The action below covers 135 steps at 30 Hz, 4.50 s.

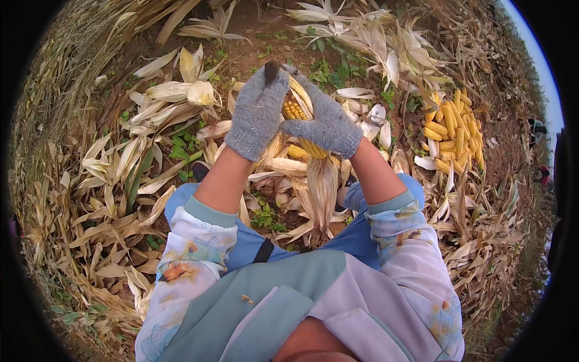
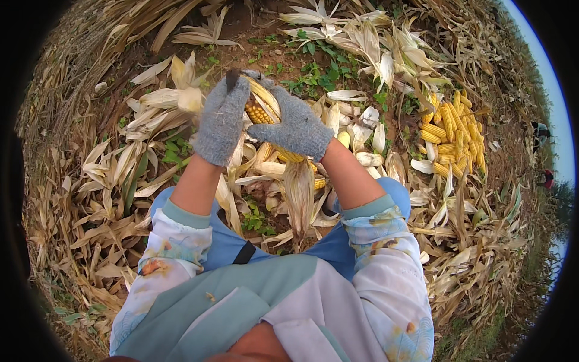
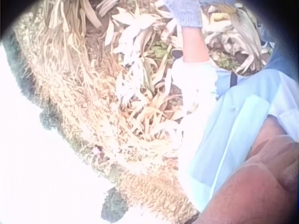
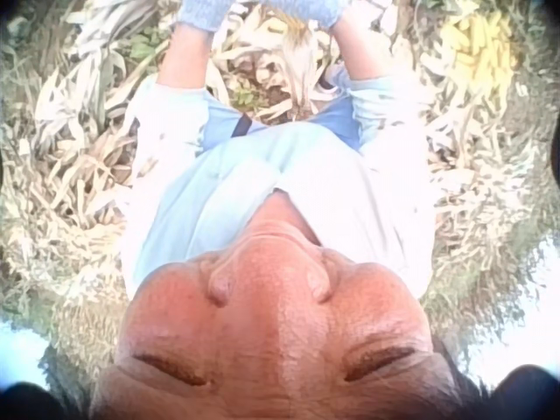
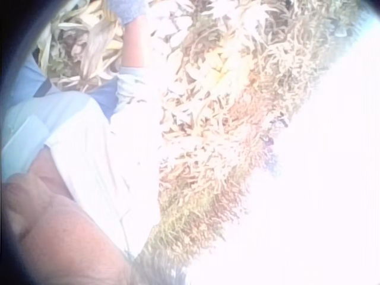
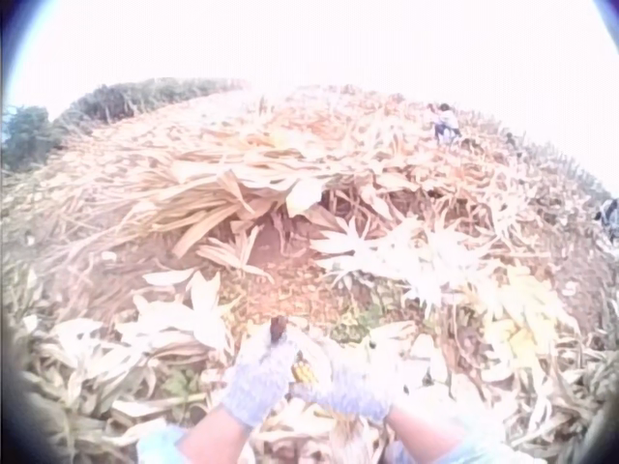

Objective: The person sits on the ground in a cornfield and repeatedly shucks corn cobs by hand, removing the husks and placing the cleaned cobs into a growing pile nearby.

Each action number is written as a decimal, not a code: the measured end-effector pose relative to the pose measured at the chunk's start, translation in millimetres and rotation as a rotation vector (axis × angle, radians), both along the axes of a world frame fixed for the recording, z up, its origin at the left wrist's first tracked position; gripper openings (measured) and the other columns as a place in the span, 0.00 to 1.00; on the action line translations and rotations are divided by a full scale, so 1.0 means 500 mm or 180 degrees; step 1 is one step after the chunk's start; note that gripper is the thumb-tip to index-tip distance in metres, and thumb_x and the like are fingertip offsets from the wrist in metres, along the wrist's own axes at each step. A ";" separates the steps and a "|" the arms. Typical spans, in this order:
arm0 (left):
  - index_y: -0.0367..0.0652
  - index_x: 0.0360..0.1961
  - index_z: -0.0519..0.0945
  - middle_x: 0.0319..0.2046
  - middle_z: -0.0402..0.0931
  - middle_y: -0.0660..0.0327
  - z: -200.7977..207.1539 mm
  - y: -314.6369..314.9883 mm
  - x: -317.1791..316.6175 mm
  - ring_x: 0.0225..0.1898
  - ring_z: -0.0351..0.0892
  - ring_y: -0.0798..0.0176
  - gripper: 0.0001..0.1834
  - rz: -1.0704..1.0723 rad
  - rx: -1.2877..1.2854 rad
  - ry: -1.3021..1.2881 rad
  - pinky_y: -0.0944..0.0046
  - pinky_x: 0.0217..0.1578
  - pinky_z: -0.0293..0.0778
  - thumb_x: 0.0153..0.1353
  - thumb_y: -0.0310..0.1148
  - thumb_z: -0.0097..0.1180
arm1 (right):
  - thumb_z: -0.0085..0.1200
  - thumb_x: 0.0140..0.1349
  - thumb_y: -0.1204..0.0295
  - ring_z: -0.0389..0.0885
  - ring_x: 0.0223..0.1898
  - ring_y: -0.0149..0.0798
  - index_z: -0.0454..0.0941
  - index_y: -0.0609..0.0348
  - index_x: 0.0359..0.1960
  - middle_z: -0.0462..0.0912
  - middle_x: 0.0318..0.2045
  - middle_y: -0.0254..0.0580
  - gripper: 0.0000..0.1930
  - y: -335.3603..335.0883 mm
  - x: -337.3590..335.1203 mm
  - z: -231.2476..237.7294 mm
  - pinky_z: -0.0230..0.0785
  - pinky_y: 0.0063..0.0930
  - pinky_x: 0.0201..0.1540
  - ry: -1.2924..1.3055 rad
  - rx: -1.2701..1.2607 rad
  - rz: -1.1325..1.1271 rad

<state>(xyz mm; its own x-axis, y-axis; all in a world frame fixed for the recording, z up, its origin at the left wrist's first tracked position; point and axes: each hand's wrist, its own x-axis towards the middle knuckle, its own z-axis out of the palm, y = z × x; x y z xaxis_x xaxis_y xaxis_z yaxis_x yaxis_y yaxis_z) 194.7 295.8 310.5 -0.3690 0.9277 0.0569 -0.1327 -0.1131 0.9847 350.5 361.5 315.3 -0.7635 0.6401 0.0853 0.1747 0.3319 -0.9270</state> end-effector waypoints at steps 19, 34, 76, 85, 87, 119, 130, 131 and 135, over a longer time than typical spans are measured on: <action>0.30 0.50 0.74 0.47 0.78 0.46 0.023 0.012 -0.016 0.49 0.80 0.50 0.15 0.0295 0.0333 -0.2528 0.52 0.54 0.76 0.73 0.33 0.44 | 0.77 0.39 0.51 0.83 0.46 0.49 0.76 0.57 0.52 0.81 0.45 0.46 0.39 0.027 0.011 0.000 0.76 0.38 0.48 -0.0317 0.1564 -0.0798; 0.35 0.54 0.72 0.51 0.77 0.50 0.050 -0.015 -0.017 0.53 0.78 0.53 0.16 0.1200 -0.0013 -0.3053 0.50 0.56 0.75 0.74 0.36 0.44 | 0.66 0.57 0.53 0.78 0.52 0.54 0.73 0.57 0.56 0.79 0.50 0.51 0.31 0.009 -0.013 -0.041 0.72 0.43 0.53 -0.0015 0.1861 -0.1011; 0.40 0.58 0.75 0.53 0.78 0.54 0.027 -0.027 -0.026 0.57 0.77 0.61 0.29 0.0070 0.0350 0.2227 0.59 0.57 0.75 0.58 0.40 0.69 | 0.70 0.55 0.58 0.84 0.44 0.38 0.74 0.62 0.55 0.84 0.44 0.47 0.30 0.014 0.003 0.004 0.76 0.30 0.49 -0.0026 0.0367 -0.0904; 0.36 0.54 0.79 0.47 0.81 0.60 0.040 -0.020 -0.034 0.48 0.79 0.67 0.19 -0.0519 -0.0025 0.0669 0.67 0.49 0.77 0.62 0.30 0.63 | 0.70 0.54 0.60 0.83 0.48 0.39 0.73 0.59 0.58 0.83 0.48 0.46 0.32 0.013 0.002 -0.017 0.75 0.33 0.52 0.0102 0.0060 -0.0251; 0.36 0.54 0.80 0.47 0.81 0.60 0.042 -0.019 -0.037 0.48 0.79 0.67 0.18 -0.0519 0.0051 0.0653 0.67 0.50 0.76 0.63 0.29 0.62 | 0.69 0.55 0.60 0.83 0.48 0.39 0.73 0.59 0.59 0.83 0.48 0.46 0.32 0.014 0.004 -0.024 0.75 0.33 0.53 0.0296 -0.0181 -0.0208; 0.38 0.44 0.79 0.37 0.82 0.59 0.009 -0.013 -0.023 0.39 0.81 0.66 0.08 0.0340 0.0104 -0.1568 0.69 0.40 0.78 0.71 0.30 0.50 | 0.56 0.68 0.63 0.75 0.54 0.36 0.67 0.64 0.62 0.77 0.53 0.45 0.26 -0.006 -0.017 -0.045 0.67 0.30 0.59 0.0674 -0.0502 -0.0617; 0.36 0.40 0.79 0.31 0.80 0.59 0.040 -0.015 -0.049 0.34 0.78 0.66 0.07 0.0644 0.0445 -0.1588 0.66 0.37 0.76 0.70 0.28 0.52 | 0.54 0.70 0.58 0.79 0.53 0.42 0.69 0.61 0.55 0.77 0.51 0.45 0.21 0.031 -0.007 -0.056 0.75 0.41 0.59 0.1736 -0.2522 -0.1287; 0.36 0.41 0.79 0.31 0.80 0.59 0.046 -0.016 -0.057 0.34 0.78 0.66 0.07 0.0735 0.0485 -0.1642 0.66 0.36 0.76 0.70 0.28 0.52 | 0.53 0.70 0.57 0.79 0.54 0.44 0.69 0.60 0.55 0.77 0.51 0.45 0.22 0.039 -0.003 -0.058 0.74 0.45 0.59 0.1818 -0.2612 -0.1368; 0.35 0.44 0.77 0.31 0.78 0.60 0.053 -0.023 -0.101 0.33 0.78 0.65 0.08 0.1112 0.0660 -0.1999 0.66 0.34 0.76 0.70 0.29 0.53 | 0.51 0.72 0.55 0.77 0.55 0.46 0.69 0.59 0.56 0.77 0.52 0.46 0.22 0.073 0.011 -0.072 0.72 0.48 0.61 0.2165 -0.2952 -0.1882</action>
<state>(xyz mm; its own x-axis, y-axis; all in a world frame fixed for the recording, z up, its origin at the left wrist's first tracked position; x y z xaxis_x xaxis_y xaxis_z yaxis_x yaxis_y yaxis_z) 144.2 284.5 337.2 -0.6610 0.7436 -0.1007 -0.5853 -0.4269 0.6893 355.8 398.2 279.0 -0.3246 0.8928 -0.3124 -0.5215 -0.4445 -0.7284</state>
